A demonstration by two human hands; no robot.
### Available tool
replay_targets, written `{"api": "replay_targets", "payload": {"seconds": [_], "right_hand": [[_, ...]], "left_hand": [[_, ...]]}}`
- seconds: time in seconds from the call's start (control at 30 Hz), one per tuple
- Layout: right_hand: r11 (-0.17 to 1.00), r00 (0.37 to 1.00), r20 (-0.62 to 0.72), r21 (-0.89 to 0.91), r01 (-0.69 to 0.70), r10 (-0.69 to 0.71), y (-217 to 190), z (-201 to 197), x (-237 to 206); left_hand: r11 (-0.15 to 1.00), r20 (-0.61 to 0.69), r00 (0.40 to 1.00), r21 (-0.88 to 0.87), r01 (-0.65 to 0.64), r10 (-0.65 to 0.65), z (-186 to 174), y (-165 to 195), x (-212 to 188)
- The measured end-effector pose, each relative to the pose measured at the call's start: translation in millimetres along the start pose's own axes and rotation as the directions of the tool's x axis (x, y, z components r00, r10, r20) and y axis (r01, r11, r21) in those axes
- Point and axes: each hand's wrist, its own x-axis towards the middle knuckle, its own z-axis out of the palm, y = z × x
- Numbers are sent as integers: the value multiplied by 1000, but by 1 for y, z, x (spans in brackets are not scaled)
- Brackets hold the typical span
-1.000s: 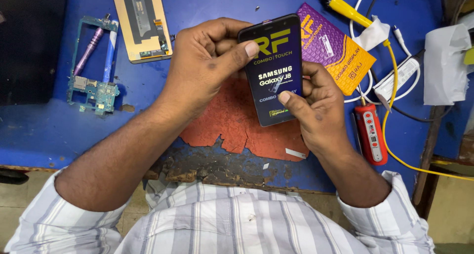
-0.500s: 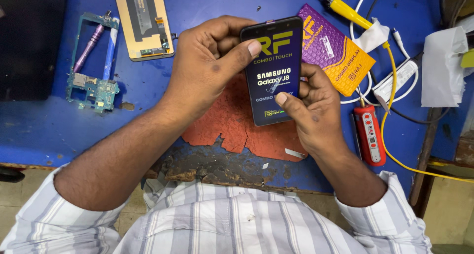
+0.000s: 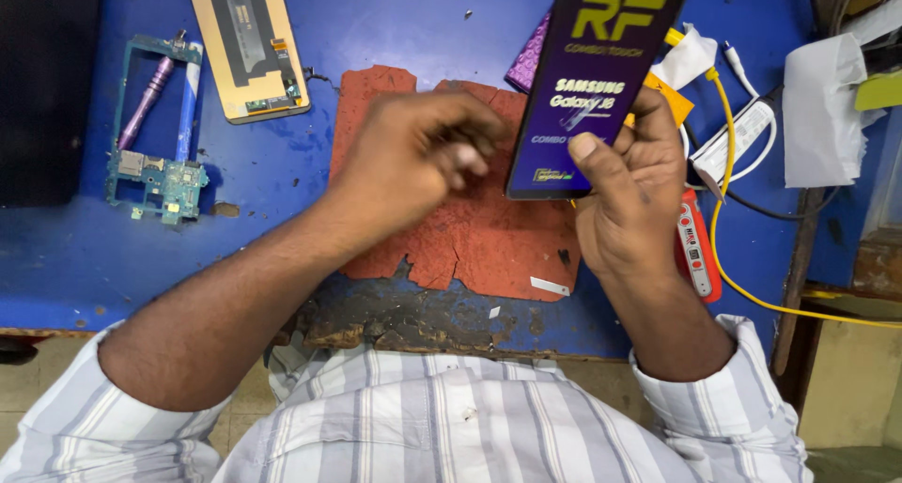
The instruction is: The person uses a screwdriver to fasten screws into the back frame of a smartphone. After securing the screws, the person picks up a display module and aligns it with the phone frame, then closes the device to complete the assembly.
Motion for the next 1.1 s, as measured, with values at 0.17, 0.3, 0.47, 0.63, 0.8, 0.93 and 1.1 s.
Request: {"api": "replay_targets", "payload": {"seconds": [0.17, 0.3, 0.47, 0.63, 0.8, 0.93, 1.1], "right_hand": [[995, 996, 40, 47, -84, 82, 8, 15, -6], [988, 981, 125, 28, -153, 149, 12, 30, -10], [979, 967, 158, -29, -200, 202, 10, 38, -12], [971, 954, 180, -51, -235, 240, 10, 40, -10], [966, 949, 187, -104, -236, 252, 14, 38, -9], [952, 942, 242, -253, -171, 233, 12, 28, -6], [690, 986, 166, -716, 104, 23, -21, -14, 7]], "left_hand": [[965, -110, 980, -186, -186, 167, -9, -4, 3], [697, 129, 929, -698, -163, 347, 9, -7, 0], [488, 149, 918, -871, -54, 367, 20, -9, -2], [528, 128, 924, -845, -88, 360, 17, -8, -4], [652, 80, 950, -744, -146, 303, 14, -4, -2], [641, 95, 950, -758, -124, 296, 7, 0, -1], [633, 66, 966, -766, -111, 248, 2, 6, 3]]}}
